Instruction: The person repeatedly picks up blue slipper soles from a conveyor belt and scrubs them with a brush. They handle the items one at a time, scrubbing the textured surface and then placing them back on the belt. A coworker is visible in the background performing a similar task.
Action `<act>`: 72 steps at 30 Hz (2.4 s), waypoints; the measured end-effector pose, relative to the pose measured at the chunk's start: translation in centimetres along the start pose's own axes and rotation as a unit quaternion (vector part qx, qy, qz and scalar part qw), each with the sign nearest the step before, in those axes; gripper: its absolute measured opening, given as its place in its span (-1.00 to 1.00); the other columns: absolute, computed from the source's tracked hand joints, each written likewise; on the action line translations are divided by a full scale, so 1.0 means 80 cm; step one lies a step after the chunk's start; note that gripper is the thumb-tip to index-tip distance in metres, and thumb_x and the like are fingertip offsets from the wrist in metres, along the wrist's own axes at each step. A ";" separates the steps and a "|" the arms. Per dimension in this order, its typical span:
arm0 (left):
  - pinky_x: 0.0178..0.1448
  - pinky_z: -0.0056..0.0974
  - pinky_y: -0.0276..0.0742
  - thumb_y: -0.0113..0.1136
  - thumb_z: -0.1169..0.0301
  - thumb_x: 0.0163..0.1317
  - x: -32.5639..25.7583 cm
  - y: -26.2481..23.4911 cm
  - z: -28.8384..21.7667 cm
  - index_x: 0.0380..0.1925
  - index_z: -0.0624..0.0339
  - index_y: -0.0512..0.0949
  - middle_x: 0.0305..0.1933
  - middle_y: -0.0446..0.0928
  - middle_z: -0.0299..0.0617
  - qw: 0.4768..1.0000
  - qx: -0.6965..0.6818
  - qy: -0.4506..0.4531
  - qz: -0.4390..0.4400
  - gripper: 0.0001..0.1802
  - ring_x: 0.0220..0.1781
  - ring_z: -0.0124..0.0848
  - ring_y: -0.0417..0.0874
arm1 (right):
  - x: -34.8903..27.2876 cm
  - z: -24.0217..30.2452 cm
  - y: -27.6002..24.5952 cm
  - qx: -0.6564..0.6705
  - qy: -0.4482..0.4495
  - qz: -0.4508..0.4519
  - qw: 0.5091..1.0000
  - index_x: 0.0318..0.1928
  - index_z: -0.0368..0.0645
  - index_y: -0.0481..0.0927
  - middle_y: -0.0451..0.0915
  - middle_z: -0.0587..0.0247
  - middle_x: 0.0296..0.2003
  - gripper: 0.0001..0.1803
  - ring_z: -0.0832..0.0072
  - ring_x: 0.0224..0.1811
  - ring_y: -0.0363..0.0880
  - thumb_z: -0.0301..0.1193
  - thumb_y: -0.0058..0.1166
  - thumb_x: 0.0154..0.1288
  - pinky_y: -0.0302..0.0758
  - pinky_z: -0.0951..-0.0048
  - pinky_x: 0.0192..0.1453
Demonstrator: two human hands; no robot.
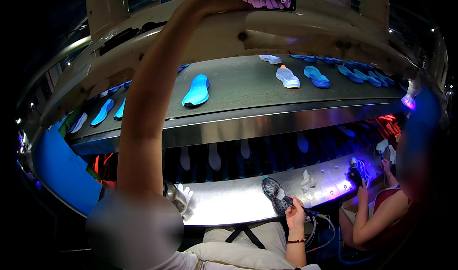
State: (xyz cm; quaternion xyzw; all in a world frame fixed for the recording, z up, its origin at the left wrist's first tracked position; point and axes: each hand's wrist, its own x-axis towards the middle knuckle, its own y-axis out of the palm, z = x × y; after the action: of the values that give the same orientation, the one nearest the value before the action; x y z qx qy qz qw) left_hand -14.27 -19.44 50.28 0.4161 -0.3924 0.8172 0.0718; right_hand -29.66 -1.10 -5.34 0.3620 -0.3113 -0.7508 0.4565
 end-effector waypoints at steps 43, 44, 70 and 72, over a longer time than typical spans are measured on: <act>-0.17 -0.17 0.44 0.08 0.20 0.07 -0.148 0.330 -0.108 -0.32 0.13 0.54 -0.37 0.53 -0.04 0.974 -0.089 -0.208 0.027 -0.73 -0.23 -0.18 0.52 | 0.003 0.055 -0.036 -0.056 -0.053 0.033 0.996 -0.13 -0.34 0.45 0.52 0.07 -0.19 -0.74 0.44 -0.25 0.52 -0.65 -0.06 0.12 0.48 0.57 -0.24; -0.19 -0.22 0.45 0.11 0.22 0.07 -0.173 0.307 -0.101 -0.32 0.16 0.53 -0.39 0.53 -0.07 0.959 -0.145 -0.242 -0.026 -0.73 -0.24 -0.25 0.53 | 0.001 0.053 -0.035 -0.058 -0.058 0.026 0.996 -0.13 -0.34 0.46 0.52 0.06 -0.20 -0.75 0.43 -0.25 0.53 -0.65 -0.06 0.12 0.48 0.55 -0.25; 0.16 0.09 0.24 -0.66 -0.47 -0.06 -0.560 0.191 -0.298 0.14 0.18 0.19 -0.02 0.37 0.06 -0.023 -0.867 -0.498 -0.005 0.05 0.02 -0.07 0.42 | -0.025 0.000 0.091 -0.179 0.058 0.183 0.965 -0.22 -0.42 0.51 0.55 0.13 -0.32 -0.78 0.50 -0.21 0.49 -0.59 0.03 0.07 0.39 0.54 -0.05; 0.11 0.12 0.29 -0.68 -0.42 0.00 -0.567 0.201 -0.303 0.10 0.17 0.24 -0.10 0.42 0.05 -0.001 -0.876 -0.481 -0.034 -0.01 -0.05 -0.08 0.47 | -0.014 -0.008 0.099 -0.193 0.058 0.162 0.966 -0.22 -0.41 0.51 0.55 0.17 -0.34 -0.77 0.54 -0.26 0.48 -0.59 0.04 0.07 0.39 0.56 -0.09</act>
State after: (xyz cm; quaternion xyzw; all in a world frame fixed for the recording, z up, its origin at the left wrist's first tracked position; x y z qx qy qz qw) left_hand -7.38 -3.93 -0.88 -0.3427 0.7363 0.5468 -0.2035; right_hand -25.13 -3.26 0.88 0.2546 -0.1875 -0.6901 0.6510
